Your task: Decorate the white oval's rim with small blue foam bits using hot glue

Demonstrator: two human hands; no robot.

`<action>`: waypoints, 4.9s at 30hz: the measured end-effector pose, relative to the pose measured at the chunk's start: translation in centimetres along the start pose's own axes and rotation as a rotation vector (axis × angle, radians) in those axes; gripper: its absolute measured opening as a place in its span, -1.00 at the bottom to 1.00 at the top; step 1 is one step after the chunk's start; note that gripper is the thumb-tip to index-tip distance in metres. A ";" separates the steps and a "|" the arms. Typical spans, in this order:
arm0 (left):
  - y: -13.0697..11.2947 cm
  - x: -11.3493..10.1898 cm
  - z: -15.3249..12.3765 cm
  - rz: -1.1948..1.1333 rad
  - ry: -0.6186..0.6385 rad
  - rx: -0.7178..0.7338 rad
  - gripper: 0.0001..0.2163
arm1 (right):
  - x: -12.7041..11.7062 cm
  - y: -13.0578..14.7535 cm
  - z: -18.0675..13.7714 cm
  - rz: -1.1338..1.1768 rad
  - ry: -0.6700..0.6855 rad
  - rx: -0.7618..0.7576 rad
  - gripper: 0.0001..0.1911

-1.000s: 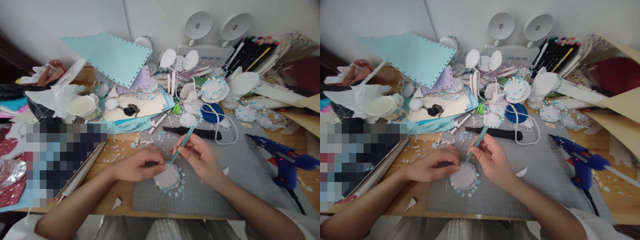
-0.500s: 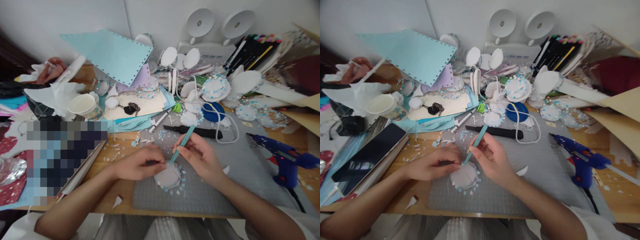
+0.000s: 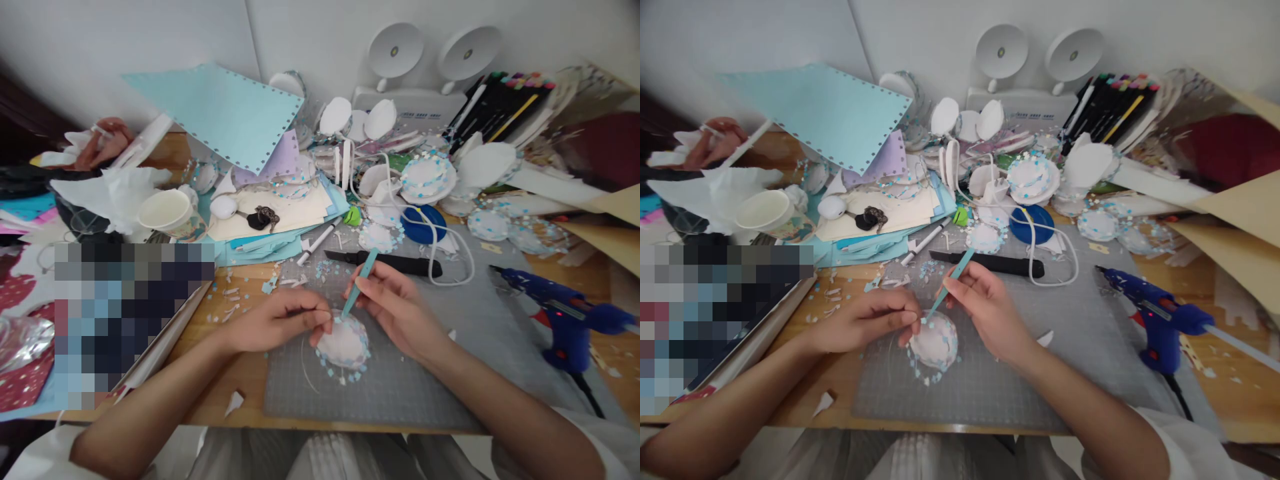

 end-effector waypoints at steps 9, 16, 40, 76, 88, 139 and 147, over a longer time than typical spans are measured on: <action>0.9 -0.7 -0.1 -0.055 -0.093 -0.088 -0.77 | 0.3 -0.2 -0.1 0.003 0.026 0.008 -0.80; 1.1 -0.8 0.1 -0.012 -0.139 -0.098 -0.75 | 0.4 -0.3 -0.1 -0.073 0.050 -0.027 -0.79; 1.0 -1.1 0.0 0.138 -0.194 -0.084 -0.74 | -2.7 3.6 -0.1 -0.442 -0.210 -0.354 -0.89; -3.8 0.6 -0.9 0.476 -0.096 0.384 -0.78 | -0.7 5.1 -0.4 -1.104 0.011 -0.617 -0.90; -2.7 -2.6 -1.3 0.353 -0.459 0.308 -0.87 | -1.9 6.6 -1.5 -0.591 -0.085 -0.623 -0.88; -2.8 -2.3 -1.0 0.317 -0.441 0.366 -0.91 | -0.6 4.6 -1.9 -0.340 -0.015 -0.412 -0.88; -2.7 -2.0 -0.8 0.324 -0.398 0.365 -0.93 | -0.6 4.5 -1.9 -0.370 -0.015 -0.391 -0.89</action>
Point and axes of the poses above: each hand's wrist, its own z-axis towards the middle knuckle, its own x-axis out of the palm, y = z × x, the point moved 9 cm from there along z, towards the middle knuckle, and after that the axes turned 7 degrees about -z, right-handed, at the moved point
